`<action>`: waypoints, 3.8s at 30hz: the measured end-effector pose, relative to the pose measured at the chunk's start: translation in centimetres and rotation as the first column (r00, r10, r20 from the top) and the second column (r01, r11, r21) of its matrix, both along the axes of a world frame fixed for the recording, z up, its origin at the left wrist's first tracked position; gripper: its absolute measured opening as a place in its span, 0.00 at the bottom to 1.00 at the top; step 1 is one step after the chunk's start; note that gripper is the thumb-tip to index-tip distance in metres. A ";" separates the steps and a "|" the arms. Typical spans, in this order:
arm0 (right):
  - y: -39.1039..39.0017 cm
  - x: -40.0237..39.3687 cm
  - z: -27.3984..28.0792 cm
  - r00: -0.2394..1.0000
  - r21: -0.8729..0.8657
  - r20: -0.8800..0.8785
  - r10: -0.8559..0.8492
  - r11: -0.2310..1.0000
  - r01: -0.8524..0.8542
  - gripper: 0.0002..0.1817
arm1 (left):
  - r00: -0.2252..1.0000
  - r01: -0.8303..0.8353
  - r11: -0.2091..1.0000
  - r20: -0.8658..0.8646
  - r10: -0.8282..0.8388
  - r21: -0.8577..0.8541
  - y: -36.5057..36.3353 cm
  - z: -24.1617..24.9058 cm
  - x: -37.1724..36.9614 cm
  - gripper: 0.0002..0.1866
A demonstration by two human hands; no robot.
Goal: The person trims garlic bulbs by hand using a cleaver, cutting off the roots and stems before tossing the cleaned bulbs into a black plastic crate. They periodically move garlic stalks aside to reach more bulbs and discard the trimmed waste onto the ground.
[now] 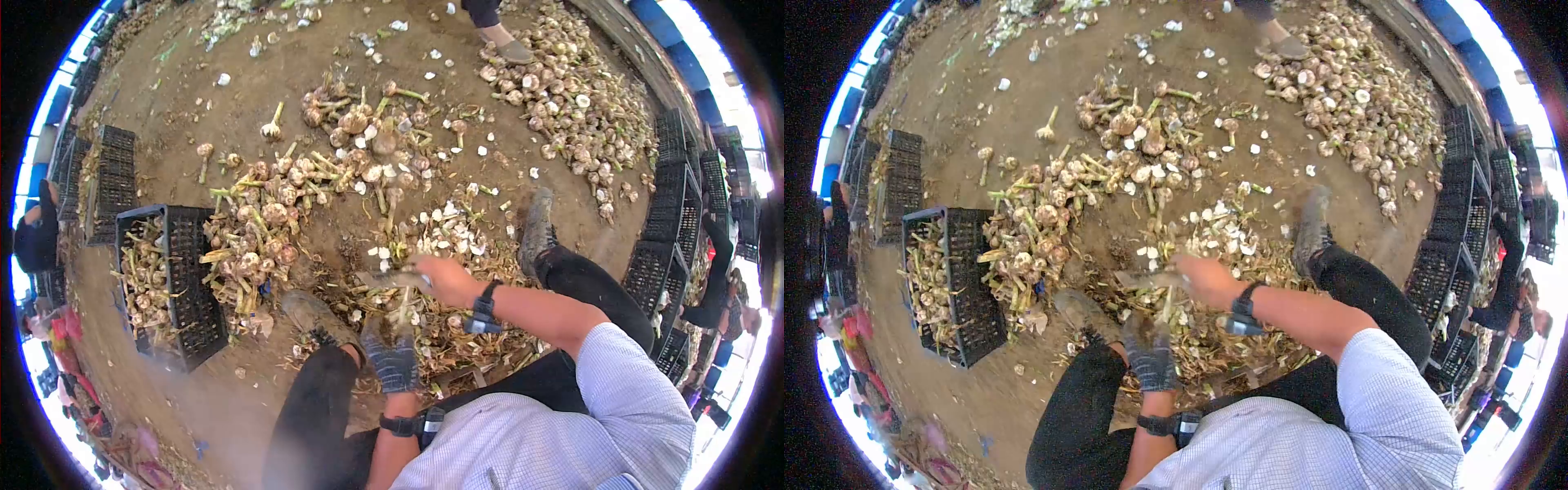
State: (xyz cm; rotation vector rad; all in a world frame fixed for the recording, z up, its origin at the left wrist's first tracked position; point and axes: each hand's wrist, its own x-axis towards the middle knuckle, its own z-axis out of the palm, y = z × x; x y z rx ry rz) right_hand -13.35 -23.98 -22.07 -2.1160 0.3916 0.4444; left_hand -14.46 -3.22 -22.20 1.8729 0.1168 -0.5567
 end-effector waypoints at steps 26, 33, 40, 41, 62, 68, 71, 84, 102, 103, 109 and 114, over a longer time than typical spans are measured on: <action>5.0 -22.6 14.9 0.846 -0.120 0.485 -0.221 0.941 0.315 0.12 | 0.390 0.839 0.502 0.413 -0.823 0.209 -0.8 9.8 -5.7 0.16; 4.8 -23.1 15.3 0.881 -0.236 0.448 -0.149 0.931 0.277 0.14 | 0.582 0.795 0.605 0.343 -0.737 -0.048 -1.0 11.2 -6.5 0.16; 4.2 -22.9 13.2 0.897 -0.228 0.427 -0.109 0.948 0.224 0.14 | 0.414 0.831 0.533 0.462 -0.784 0.160 -0.9 11.6 -5.9 0.15; 4.3 -22.8 12.8 0.902 -0.236 0.415 -0.117 0.944 0.231 0.14 | 0.466 0.818 0.563 0.438 -0.768 0.116 -0.8 11.3 -5.9 0.15; 4.0 -21.2 13.4 0.750 0.553 0.048 -0.660 0.643 0.530 0.24 | 0.535 0.839 0.540 0.262 -0.803 -0.060 -3.3 12.0 -7.0 0.41; 4.3 -20.2 13.3 0.753 0.399 0.223 -0.620 0.762 0.510 0.20 | 0.783 0.590 0.712 0.052 -0.620 -0.380 -1.6 10.4 -5.4 0.38; 4.4 -19.8 14.1 0.764 0.113 0.502 -0.405 0.906 0.407 0.18 | 0.726 0.486 0.664 -0.159 -0.669 -0.568 -1.5 10.4 -5.1 0.25; 3.9 -21.2 13.1 0.863 -0.028 0.382 -0.330 0.929 0.368 0.12 | 0.645 0.336 0.722 -0.411 -0.644 -0.605 -0.5 8.5 -4.9 0.18; 4.7 -18.4 9.2 0.840 0.260 0.077 -0.537 0.824 0.503 0.25 | 0.368 0.864 0.315 -0.066 -0.927 0.394 -1.8 7.5 -5.1 0.27; 5.0 -17.9 8.4 0.852 0.206 0.073 -0.519 0.844 0.496 0.26 | 0.292 0.855 0.229 -0.066 -0.954 0.464 -1.9 7.6 -5.2 0.28; 0.2 -17.6 8.0 0.705 0.286 0.017 -0.709 0.679 0.676 0.21 | 0.665 0.740 0.662 0.022 -0.747 0.119 -1.3 6.6 -4.5 0.39; -17.7 -16.7 8.2 0.246 0.255 0.255 -0.935 0.310 0.916 0.14 | 0.719 0.694 0.720 -0.043 -0.694 -0.004 0.3 2.5 -3.2 0.36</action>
